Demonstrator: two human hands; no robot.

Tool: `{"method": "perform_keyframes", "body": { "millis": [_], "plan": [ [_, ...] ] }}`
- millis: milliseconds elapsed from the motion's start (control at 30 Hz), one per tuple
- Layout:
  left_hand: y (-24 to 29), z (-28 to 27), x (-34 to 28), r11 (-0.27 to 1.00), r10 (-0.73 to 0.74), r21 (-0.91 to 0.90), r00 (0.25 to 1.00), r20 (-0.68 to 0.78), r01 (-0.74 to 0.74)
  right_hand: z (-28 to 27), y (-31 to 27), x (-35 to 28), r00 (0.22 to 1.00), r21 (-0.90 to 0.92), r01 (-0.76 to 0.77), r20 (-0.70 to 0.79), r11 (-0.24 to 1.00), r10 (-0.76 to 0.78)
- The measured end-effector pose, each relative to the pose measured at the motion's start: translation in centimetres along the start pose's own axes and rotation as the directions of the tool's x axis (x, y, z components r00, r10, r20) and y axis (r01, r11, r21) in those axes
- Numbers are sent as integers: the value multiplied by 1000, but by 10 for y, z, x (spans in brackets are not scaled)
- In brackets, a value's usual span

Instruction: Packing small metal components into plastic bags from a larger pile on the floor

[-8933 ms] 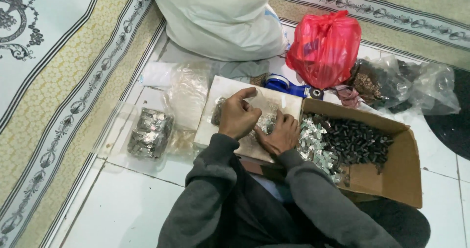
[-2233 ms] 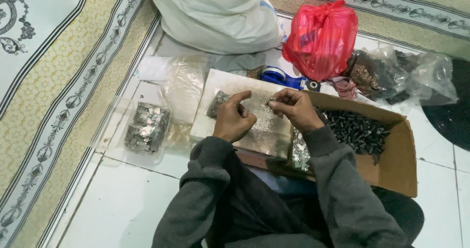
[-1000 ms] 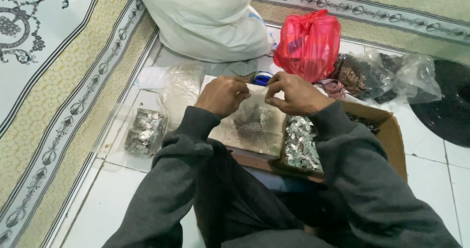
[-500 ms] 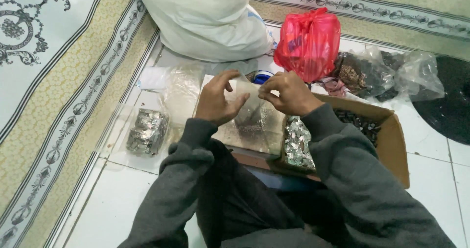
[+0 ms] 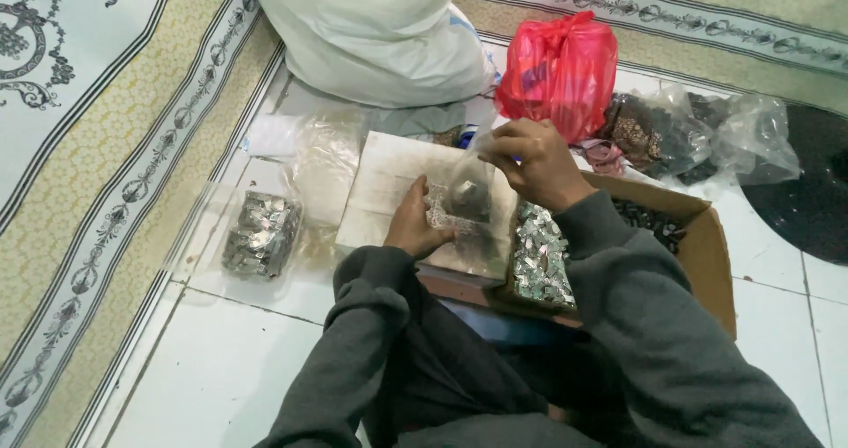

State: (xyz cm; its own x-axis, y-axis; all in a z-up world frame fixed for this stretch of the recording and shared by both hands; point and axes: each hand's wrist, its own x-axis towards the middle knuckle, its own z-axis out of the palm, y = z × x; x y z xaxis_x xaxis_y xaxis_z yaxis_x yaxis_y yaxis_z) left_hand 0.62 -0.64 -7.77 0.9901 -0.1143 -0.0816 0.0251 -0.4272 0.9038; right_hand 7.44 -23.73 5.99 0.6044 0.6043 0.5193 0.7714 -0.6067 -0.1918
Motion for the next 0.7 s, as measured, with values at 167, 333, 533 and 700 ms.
{"method": "perform_keyframes", "body": {
  "millis": [167,333,533,700],
  "plan": [
    [1,1,3,1000,-14,4,999,45,13,-7,-8,4,987,34,-44,158,998,38],
    [12,1,-2,999,-38,40,998,56,36,-9,-3,5,956,91,-100,285,991,71],
    [21,-4,-2,999,-36,14,998,46,36,-27,-1,19,990,-21,75,119,997,-72],
    [23,-12,5,946,102,-307,994,-32,-107,-18,-13,5,976,-40,77,206,996,-67]
  ]
}}
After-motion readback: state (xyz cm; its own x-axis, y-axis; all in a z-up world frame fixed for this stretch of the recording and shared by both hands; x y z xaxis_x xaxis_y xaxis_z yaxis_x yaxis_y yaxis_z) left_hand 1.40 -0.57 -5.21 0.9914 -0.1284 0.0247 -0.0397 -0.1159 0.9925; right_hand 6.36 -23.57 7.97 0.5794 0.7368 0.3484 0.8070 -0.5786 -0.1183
